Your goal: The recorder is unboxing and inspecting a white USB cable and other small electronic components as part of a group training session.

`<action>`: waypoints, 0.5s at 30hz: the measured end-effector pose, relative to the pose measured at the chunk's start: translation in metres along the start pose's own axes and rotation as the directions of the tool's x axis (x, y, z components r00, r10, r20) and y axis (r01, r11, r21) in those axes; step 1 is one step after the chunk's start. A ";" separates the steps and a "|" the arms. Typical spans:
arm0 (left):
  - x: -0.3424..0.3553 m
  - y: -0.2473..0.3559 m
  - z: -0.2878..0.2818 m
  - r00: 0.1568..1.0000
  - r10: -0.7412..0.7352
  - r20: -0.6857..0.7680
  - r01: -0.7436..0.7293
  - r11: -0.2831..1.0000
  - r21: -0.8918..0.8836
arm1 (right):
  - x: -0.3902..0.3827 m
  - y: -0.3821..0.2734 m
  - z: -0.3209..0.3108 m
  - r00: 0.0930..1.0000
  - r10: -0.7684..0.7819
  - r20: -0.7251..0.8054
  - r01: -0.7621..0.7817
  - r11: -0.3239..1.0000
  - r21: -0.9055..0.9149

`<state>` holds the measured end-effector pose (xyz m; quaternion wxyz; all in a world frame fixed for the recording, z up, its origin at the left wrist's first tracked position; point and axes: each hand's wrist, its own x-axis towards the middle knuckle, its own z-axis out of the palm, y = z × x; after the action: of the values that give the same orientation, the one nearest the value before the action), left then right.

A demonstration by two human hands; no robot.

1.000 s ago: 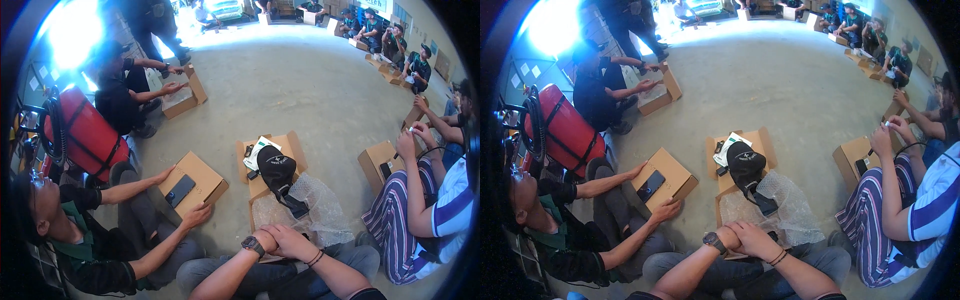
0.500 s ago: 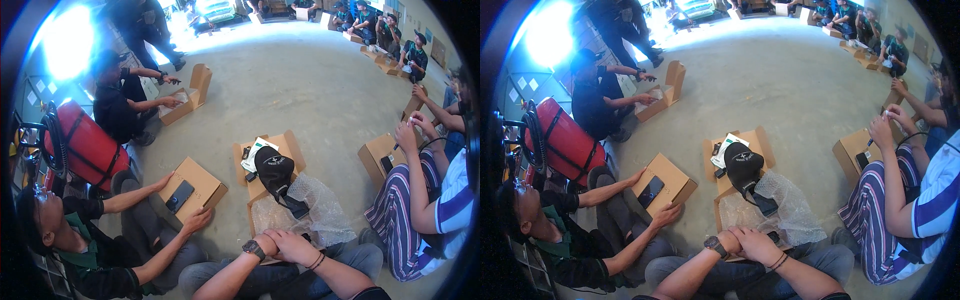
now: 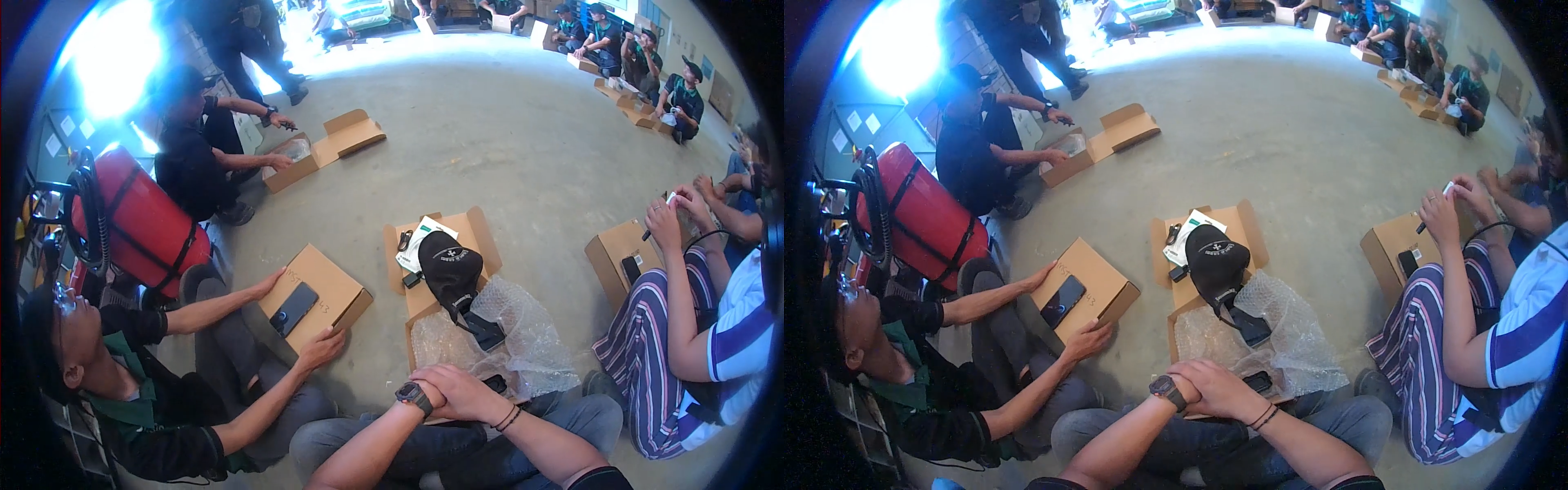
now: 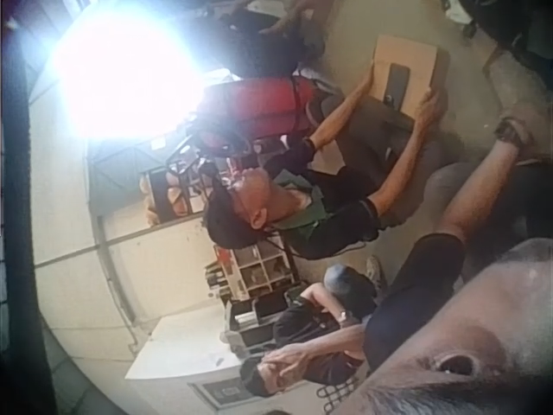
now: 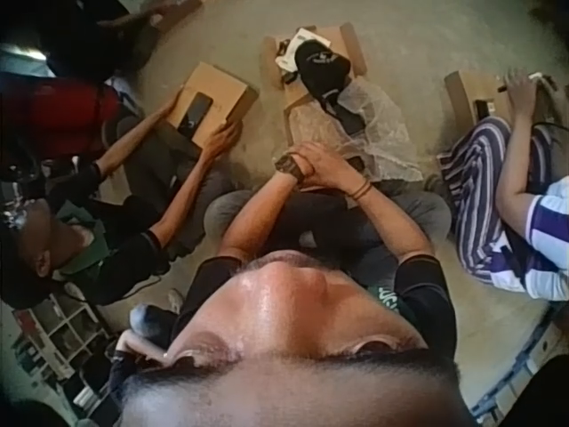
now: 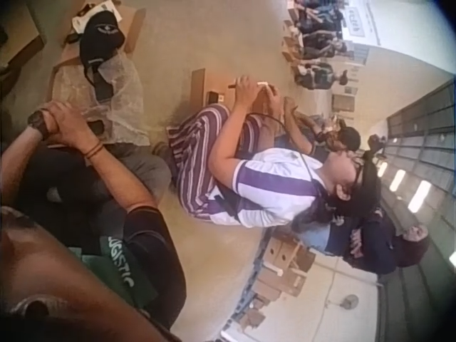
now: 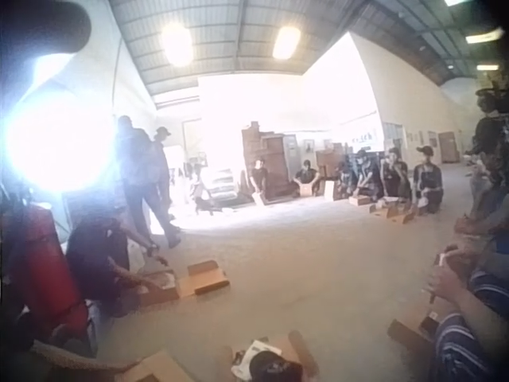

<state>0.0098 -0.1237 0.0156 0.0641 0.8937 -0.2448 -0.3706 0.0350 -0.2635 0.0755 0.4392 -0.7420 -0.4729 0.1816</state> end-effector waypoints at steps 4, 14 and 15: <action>-0.016 0.000 0.011 0.998 -0.055 -0.022 0.055 0.998 -0.002 | -0.006 -0.004 0.001 0.997 0.072 -0.035 -0.072 0.997 0.005; -0.012 0.016 -0.002 0.987 -0.149 -0.066 0.151 0.988 0.028 | -0.009 -0.016 -0.007 0.993 0.119 -0.017 -0.120 0.990 -0.074; -0.013 0.017 -0.003 0.985 -0.157 -0.074 0.159 0.987 0.028 | -0.009 -0.018 -0.008 0.992 0.122 -0.016 -0.123 0.990 -0.075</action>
<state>-0.0031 -0.1323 0.0308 0.0282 0.9238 -0.1769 -0.3382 0.0268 -0.2724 0.0934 0.4014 -0.7867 -0.4306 0.1857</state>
